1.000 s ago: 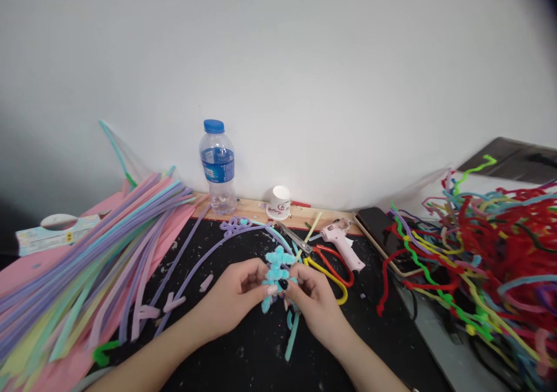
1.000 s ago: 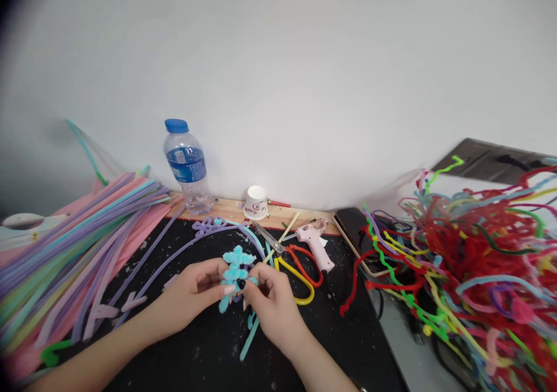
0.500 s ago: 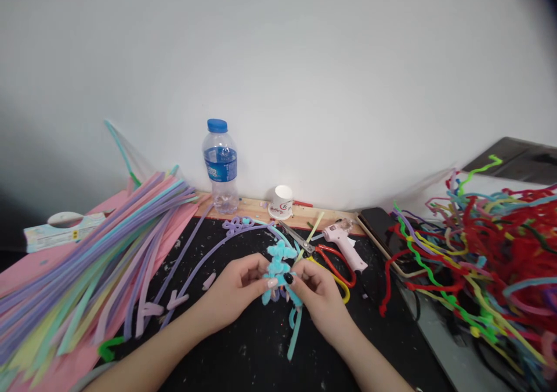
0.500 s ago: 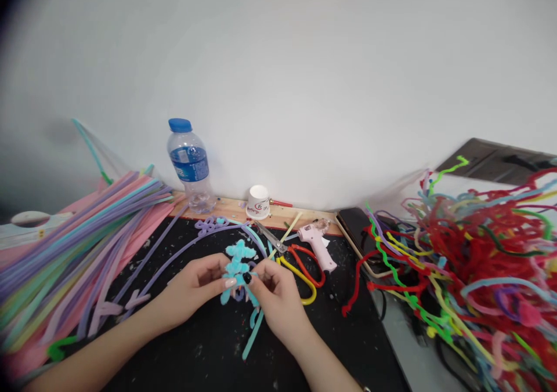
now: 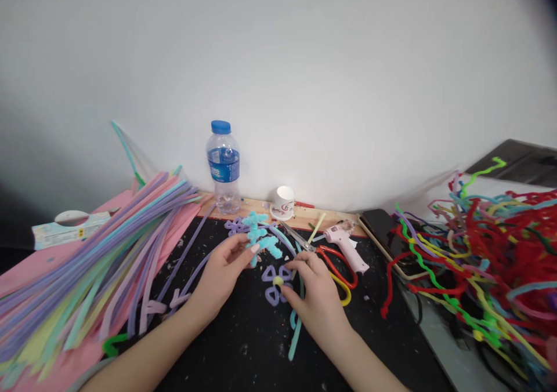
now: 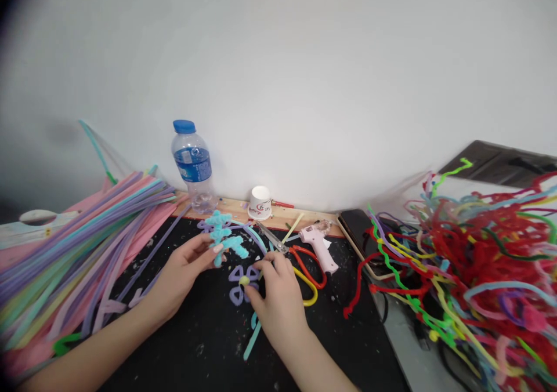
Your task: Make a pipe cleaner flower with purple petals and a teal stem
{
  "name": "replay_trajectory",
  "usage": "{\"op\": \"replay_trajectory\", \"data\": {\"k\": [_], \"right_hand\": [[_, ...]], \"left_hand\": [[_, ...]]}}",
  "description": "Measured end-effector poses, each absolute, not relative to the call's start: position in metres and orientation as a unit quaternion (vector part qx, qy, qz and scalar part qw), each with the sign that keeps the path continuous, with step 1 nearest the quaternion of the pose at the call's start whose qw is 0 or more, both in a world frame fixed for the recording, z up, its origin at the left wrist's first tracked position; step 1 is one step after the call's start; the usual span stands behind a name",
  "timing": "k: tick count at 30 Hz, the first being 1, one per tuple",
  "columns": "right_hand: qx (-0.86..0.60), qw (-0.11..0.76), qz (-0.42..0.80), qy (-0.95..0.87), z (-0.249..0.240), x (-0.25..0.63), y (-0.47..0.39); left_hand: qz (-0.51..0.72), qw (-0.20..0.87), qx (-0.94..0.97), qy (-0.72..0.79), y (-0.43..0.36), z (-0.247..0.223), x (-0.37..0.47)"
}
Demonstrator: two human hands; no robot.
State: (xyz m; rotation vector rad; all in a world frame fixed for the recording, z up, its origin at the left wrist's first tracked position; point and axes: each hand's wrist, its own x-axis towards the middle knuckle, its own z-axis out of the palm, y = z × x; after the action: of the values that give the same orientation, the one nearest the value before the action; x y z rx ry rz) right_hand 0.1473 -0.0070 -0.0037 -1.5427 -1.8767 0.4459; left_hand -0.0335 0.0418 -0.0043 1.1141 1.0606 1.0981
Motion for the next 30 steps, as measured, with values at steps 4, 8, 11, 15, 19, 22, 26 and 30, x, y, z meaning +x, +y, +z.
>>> {"op": "replay_trajectory", "data": {"k": [4,8,11,15,19,22,26,30], "right_hand": [[-0.616,0.320,0.198,-0.692,-0.004,0.146,-0.006],[-0.617,0.366,0.259,-0.647,-0.005,0.148,-0.004],[-0.584,0.449,0.366,-0.568,-0.008,0.151,-0.001],[-0.512,0.512,0.497,-0.479,-0.010,0.153,0.002],[-0.478,0.515,0.561,-0.437,-0.006,0.150,0.001],[-0.470,0.523,0.578,-0.414,-0.002,0.146,-0.002],[-0.478,0.513,0.599,-0.386,0.000,0.144,-0.004],[-0.493,0.514,0.593,-0.376,-0.004,0.143,-0.003]], "left_hand": [[0.474,0.596,0.460,0.456,0.041,-0.007,-0.033],[0.491,0.586,0.431,0.480,0.044,-0.008,-0.034],[0.501,0.593,0.407,0.481,0.045,-0.007,-0.035],[0.501,0.613,0.394,0.467,0.043,-0.006,-0.035],[0.485,0.616,0.411,0.466,0.043,-0.006,-0.034],[0.469,0.618,0.430,0.461,0.042,-0.006,-0.034],[0.458,0.639,0.416,0.457,0.040,-0.005,-0.032],[0.454,0.657,0.399,0.450,0.038,-0.005,-0.030]]}}
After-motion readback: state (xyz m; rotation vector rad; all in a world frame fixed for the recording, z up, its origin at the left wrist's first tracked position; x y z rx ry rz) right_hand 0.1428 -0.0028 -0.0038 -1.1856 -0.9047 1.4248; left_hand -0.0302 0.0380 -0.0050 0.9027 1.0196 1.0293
